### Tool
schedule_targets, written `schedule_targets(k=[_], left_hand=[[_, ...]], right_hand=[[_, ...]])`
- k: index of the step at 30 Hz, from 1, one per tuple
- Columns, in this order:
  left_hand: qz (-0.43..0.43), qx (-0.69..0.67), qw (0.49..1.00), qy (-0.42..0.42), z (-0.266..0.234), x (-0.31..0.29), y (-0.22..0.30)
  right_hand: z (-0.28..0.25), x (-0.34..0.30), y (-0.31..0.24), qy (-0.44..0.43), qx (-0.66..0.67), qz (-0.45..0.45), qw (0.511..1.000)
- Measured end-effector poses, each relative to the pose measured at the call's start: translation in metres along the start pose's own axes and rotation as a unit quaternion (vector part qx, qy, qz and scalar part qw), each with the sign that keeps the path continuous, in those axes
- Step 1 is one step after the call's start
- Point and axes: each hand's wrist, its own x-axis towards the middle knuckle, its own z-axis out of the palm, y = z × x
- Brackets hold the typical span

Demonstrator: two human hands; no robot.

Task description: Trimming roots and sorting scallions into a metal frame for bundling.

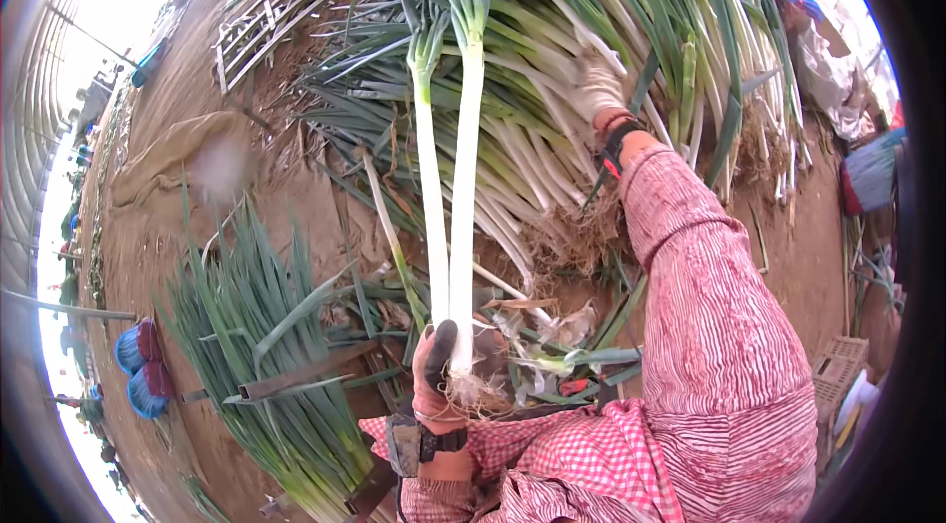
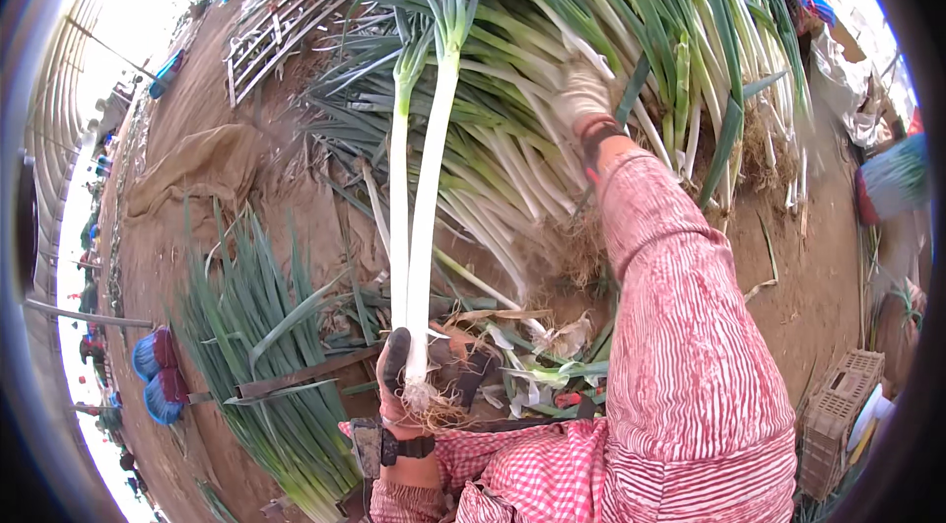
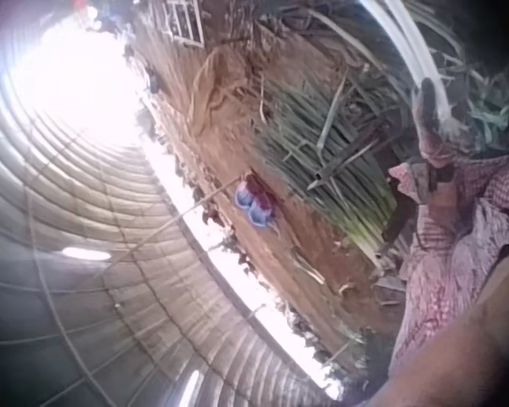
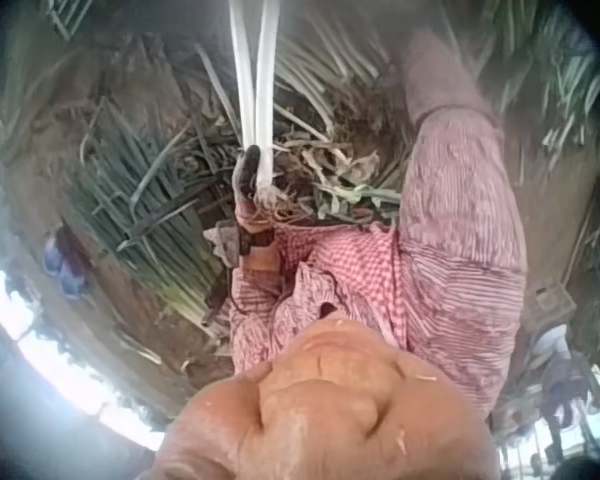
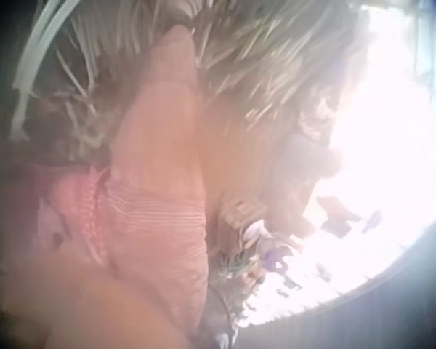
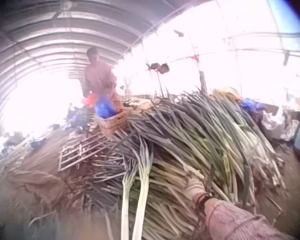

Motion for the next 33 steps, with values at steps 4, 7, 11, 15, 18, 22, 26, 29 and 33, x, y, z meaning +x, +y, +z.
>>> schedule_targets(k=[4,7,11,15,18,22,26,29,33], left_hand=[[-0.003,0.02,1.0,0.018,0.006,-0.001,-0.004],[-0.032,0.076,0.997,0.005,0.009,-0.001,0.006],[-0.056,0.072,0.996,0.009,0.019,0.003,-0.003],[-0.042,0.144,0.988,0.023,0.02,0.004,-0.002],[-0.077,0.087,0.993,-0.036,0.031,0.007,0.004],[-0.074,0.119,0.99,-0.025,0.021,0.011,-0.005],[-0.044,0.113,0.992,-0.018,0.007,0.015,-0.004],[-0.041,0.066,0.997,0.0,-0.001,0.013,-0.007],[-0.058,-0.016,0.998,0.023,0.001,0.01,-0.009]], right_hand=[[-0.011,0.046,0.062,-0.085,-0.105,0.01,0.991],[-0.014,0.045,0.037,-0.159,-0.085,0.06,0.982],[-0.015,0.045,0.036,-0.125,-0.081,0.096,0.984],[-0.01,0.034,0.011,-0.092,-0.074,0.107,0.987],[0.014,0.008,0.006,-0.137,-0.066,0.14,0.978],[0.014,-0.014,0.002,-0.112,-0.035,0.14,0.983],[-0.009,-0.018,-0.014,-0.162,-0.015,0.05,0.985],[-0.034,-0.032,-0.022,-0.244,0.026,-0.077,0.966],[-0.053,-0.103,-0.034,-0.358,0.333,0.031,0.872]])
